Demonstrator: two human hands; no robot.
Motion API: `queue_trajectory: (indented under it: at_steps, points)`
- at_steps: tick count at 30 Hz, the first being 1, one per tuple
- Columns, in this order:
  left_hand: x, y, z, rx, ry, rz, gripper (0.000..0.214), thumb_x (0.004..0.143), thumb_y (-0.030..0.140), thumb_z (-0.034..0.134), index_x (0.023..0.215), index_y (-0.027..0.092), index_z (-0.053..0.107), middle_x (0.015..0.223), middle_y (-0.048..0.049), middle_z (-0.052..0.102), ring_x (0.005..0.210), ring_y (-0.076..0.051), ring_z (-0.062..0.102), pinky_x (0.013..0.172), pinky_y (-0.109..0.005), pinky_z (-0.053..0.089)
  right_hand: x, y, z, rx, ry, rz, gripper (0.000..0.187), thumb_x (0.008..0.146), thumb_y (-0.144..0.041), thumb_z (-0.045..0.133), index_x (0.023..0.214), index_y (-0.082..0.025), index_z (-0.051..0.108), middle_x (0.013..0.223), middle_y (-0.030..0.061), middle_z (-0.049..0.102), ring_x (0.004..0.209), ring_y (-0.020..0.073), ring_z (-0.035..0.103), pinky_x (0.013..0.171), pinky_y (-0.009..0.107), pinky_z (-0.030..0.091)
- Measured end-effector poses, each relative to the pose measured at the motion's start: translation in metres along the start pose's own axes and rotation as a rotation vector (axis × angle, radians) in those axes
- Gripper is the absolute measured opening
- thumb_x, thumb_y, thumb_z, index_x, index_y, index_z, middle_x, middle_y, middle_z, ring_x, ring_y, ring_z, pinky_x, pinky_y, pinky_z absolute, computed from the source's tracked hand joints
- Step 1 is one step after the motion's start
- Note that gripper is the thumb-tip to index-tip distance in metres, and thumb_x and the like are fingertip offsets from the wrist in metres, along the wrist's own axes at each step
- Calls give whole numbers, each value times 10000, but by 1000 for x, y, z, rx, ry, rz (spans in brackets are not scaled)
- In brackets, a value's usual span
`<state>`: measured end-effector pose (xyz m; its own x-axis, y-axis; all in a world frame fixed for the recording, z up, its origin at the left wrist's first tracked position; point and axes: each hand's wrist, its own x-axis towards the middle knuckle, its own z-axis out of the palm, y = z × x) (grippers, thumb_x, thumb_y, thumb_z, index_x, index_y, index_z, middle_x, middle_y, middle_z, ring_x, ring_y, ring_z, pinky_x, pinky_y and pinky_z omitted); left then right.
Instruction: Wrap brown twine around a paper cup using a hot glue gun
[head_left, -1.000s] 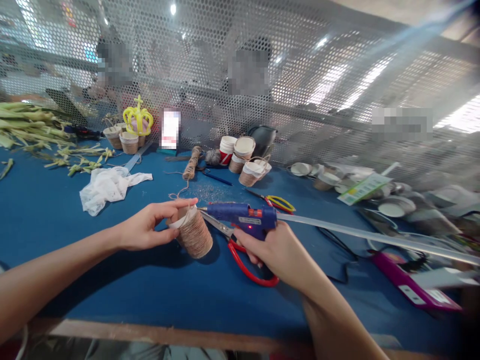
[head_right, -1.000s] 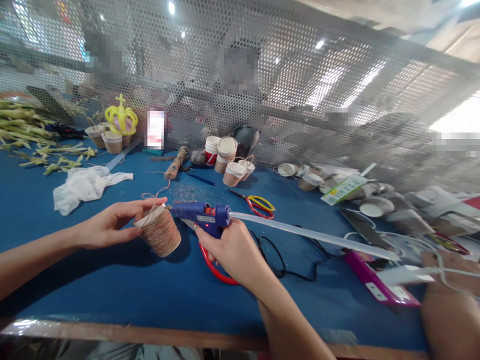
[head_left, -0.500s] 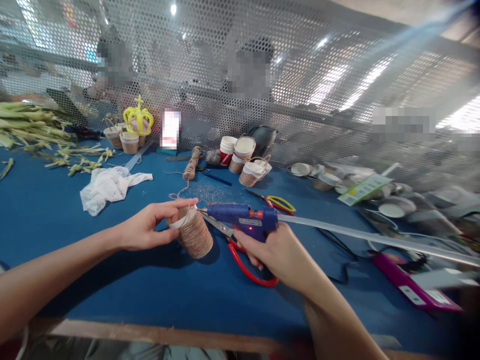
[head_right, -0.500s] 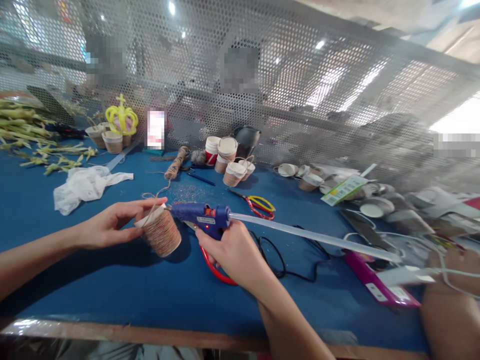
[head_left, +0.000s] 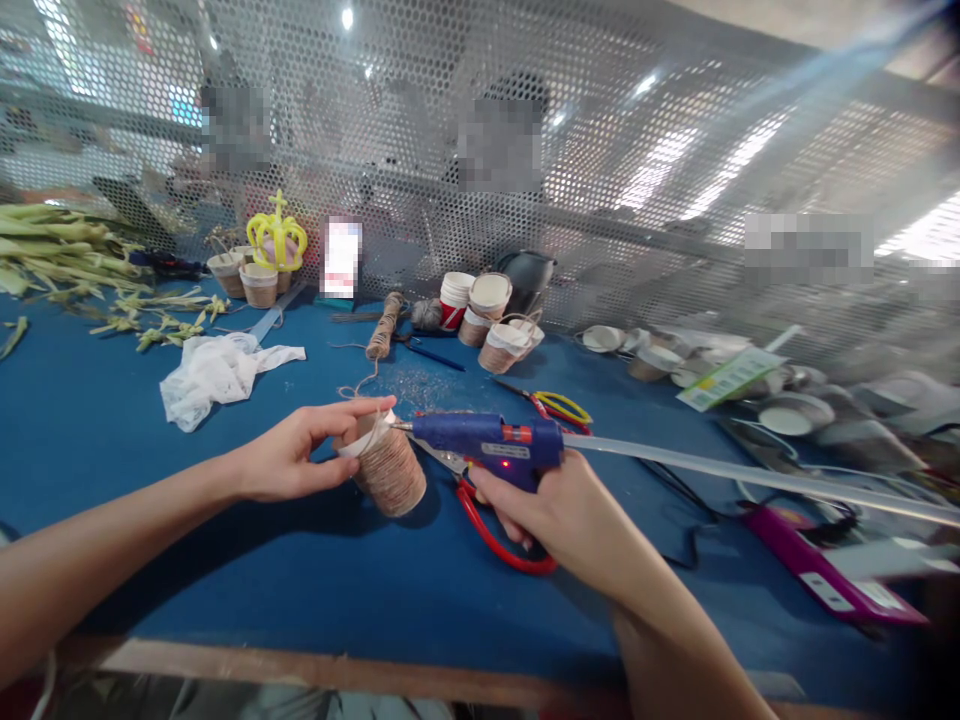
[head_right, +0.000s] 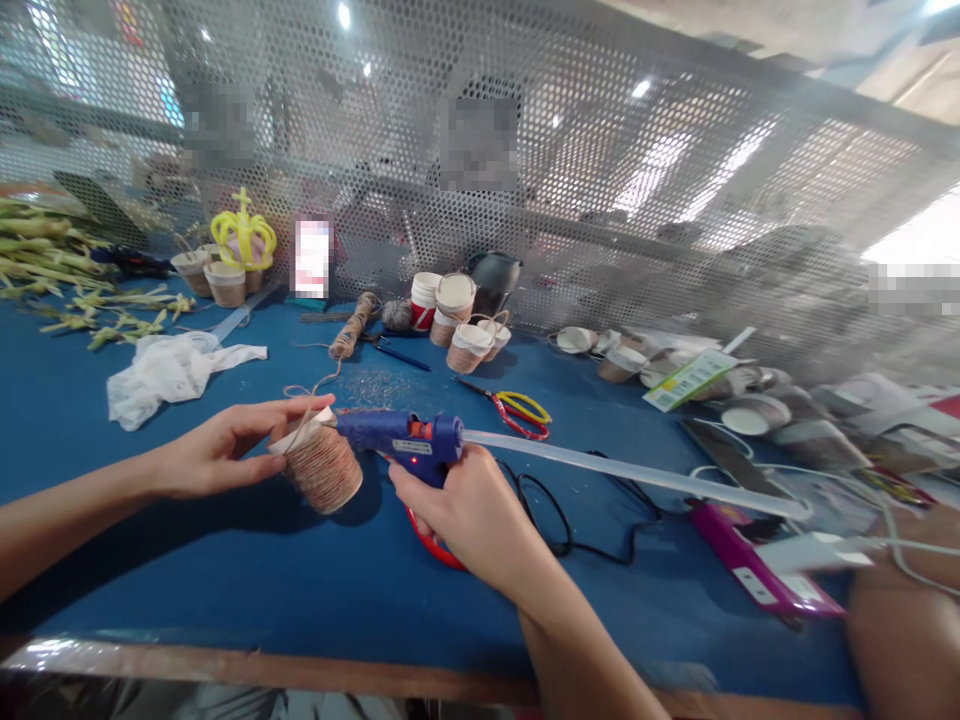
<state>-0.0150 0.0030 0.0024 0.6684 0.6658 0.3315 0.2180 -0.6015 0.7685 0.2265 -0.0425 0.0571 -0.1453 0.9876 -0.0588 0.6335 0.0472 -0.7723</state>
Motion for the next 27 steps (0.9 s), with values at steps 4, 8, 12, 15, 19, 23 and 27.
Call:
queue_trajectory:
  at_steps: [4,8,12,15,19,23,27]
  points:
    - [1,0,0,-2,5,1,127,791,164,502,669,159,468,1385,-164,416,1243,-264,438,979,-384,364,2,2,0,-8,18,-12,349,737,-352,553,451,-211,412,348,-45,456,339,88,412,413,228,384]
    - [2,1,1,-11,11,-15,142,792,174,504,663,165,445,1389,-164,410,1247,-257,434,976,-374,367,-1,0,2,-1,34,-6,287,721,-329,561,500,-210,423,344,-62,439,324,80,380,376,214,350]
    - [2,3,2,-7,24,-31,144,805,193,495,672,166,445,1395,-161,402,1273,-252,399,998,-378,345,-5,-1,5,6,47,-6,231,706,-329,571,553,-206,450,360,-67,444,335,88,409,374,212,357]
    - [2,4,4,-5,40,-44,148,812,200,489,675,167,444,1398,-160,398,1287,-249,379,1014,-380,328,-7,0,7,-14,41,12,228,708,-343,564,559,-205,461,374,-64,446,354,95,432,392,214,379]
    - [2,5,6,-19,55,-57,160,818,210,482,672,170,431,1391,-169,405,1291,-256,373,1011,-386,332,-8,3,10,-40,-6,-3,234,733,-352,530,562,-205,468,387,-56,460,343,96,428,369,216,362]
    - [1,5,7,-21,58,-69,172,825,229,483,673,169,429,1392,-172,402,1289,-268,373,1006,-405,332,-9,4,13,-125,27,-93,172,739,-316,517,611,-201,514,455,-40,504,392,108,461,404,228,383]
    - [1,5,6,-24,59,-57,178,835,239,476,676,170,436,1391,-165,406,1300,-259,360,1010,-403,331,-10,3,16,-187,81,-174,143,719,-289,524,601,-207,523,522,-18,548,490,133,513,482,244,417]
